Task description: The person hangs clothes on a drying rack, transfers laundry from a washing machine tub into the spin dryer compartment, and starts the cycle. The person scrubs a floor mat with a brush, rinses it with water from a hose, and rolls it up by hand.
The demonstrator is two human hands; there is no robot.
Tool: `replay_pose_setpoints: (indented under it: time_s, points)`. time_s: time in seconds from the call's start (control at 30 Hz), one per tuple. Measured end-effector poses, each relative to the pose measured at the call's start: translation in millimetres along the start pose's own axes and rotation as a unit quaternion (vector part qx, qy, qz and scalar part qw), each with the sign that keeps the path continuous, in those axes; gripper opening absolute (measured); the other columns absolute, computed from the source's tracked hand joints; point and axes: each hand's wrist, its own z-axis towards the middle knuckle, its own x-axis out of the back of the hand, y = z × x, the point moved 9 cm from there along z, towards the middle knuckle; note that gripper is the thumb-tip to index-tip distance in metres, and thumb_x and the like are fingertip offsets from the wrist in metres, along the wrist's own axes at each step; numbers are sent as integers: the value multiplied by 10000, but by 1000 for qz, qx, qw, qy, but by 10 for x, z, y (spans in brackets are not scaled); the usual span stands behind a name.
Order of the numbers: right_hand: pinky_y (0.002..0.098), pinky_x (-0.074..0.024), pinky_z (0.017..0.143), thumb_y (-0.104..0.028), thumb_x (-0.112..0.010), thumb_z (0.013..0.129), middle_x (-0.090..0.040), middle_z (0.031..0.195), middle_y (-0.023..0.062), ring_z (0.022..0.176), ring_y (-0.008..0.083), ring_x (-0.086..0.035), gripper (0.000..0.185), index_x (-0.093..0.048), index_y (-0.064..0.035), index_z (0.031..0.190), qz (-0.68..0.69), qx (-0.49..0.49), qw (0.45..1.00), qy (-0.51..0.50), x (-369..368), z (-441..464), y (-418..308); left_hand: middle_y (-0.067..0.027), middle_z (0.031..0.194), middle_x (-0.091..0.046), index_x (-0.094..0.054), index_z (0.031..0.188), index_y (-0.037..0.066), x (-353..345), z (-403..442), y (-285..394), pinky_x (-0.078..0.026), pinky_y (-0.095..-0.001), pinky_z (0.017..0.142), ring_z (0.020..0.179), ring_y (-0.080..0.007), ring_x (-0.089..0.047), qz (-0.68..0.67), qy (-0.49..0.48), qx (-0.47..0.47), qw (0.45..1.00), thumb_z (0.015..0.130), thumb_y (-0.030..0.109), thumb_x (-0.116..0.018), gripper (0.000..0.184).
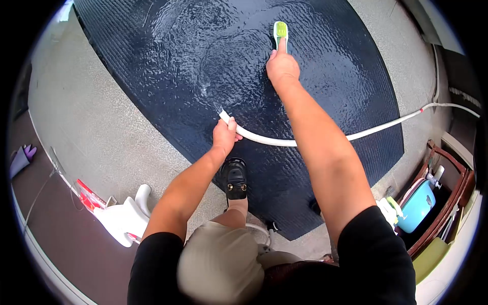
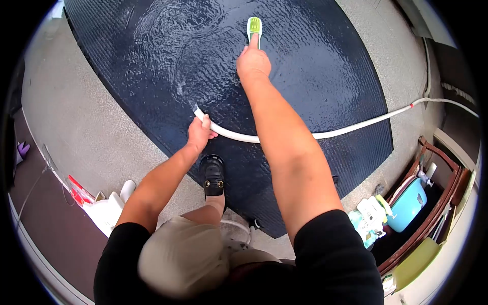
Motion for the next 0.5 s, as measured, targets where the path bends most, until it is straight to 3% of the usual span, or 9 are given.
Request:
replay_pose_setpoints:
  time_s: [0.07,0.13,0.17,0.2,0.23,0.27,0.37,0.43,0.5]
  points:
    - [465,-491,812,-320,-369,972,-630,972,237,905,367,-641,504,-256,-279,1461,5,83,993,-82,-380,-569,-436,-120,773,-642,-506,962,-5,191,12,-87,-521,-272,502,561,-168,-643,-21,28,18,999,979,361,-422,375]
    - [454,-502,813,-288,-401,958,-595,1038,232,913,367,-641,539,-229,-326,1468,-40,174,955,-238,-793,-1284,-777,-123,739,-654,-529,979,-30,225,17,-54,-521,-290,499,563,-175,-657,-17,21,19,999,967,338,-459,374]
    - [446,-511,802,-266,-414,951,-583,1052,224,920,360,-641,553,-228,-353,1464,-55,247,932,-259,-973,-1523,-860,-133,727,-651,-522,978,-40,269,-43,183,-514,-291,488,547,-180,-654,73,45,-74,994,957,358,-475,402]
    - [439,-520,790,-245,-428,944,-571,1067,216,927,353,-642,571,-226,-379,1460,-71,317,903,-281,-1142,-1732,-924,-133,706,-645,-525,962,-46,258,41,57,-510,-297,484,519,-186,-645,235,143,-351,895,956,349,-482,397]
    - [426,-536,760,-221,-442,936,-571,1047,205,911,339,-652,585,-235,-405,1451,-123,334,891,-283,-1078,-1699,-928,-132,695,-645,-528,951,-44,318,54,31,-513,-305,491,510,-189,-641,107,94,-191,971,957,336,-477,384]
    - [429,-543,716,-245,-441,945,-577,1009,194,870,330,-661,558,-252,-416,1442,-151,365,878,-270,-924,-1501,-916,-130,683,-644,-532,941,-42,258,-38,-14,-516,-313,497,501,-192,-638,-29,43,-21,998,959,324,-471,371]
    - [452,-527,710,-318,-416,969,-623,898,205,794,355,-655,483,-288,-389,1429,-129,272,950,-87,-529,-548,-567,-123,692,-637,-511,909,-22,417,-74,-102,-519,-299,493,531,-183,-646,10,79,-16,997,972,344,-438,378]
    - [445,-509,766,-322,-392,975,-635,973,195,879,337,-650,466,-311,-320,1434,-91,129,987,-40,-202,-40,-268,-112,717,-628,-489,916,2,589,-38,-231,-514,-274,481,557,-172,-649,20,107,-7,994,987,378,-404,392]
    - [453,-500,786,-321,-384,974,-648,965,191,899,345,-645,481,-298,-274,1445,-70,74,994,-34,-177,0,-259,-113,723,-636,-498,920,-7,717,36,-347,-514,-275,471,545,-175,-649,-30,83,-4,996,983,352,-424,372]
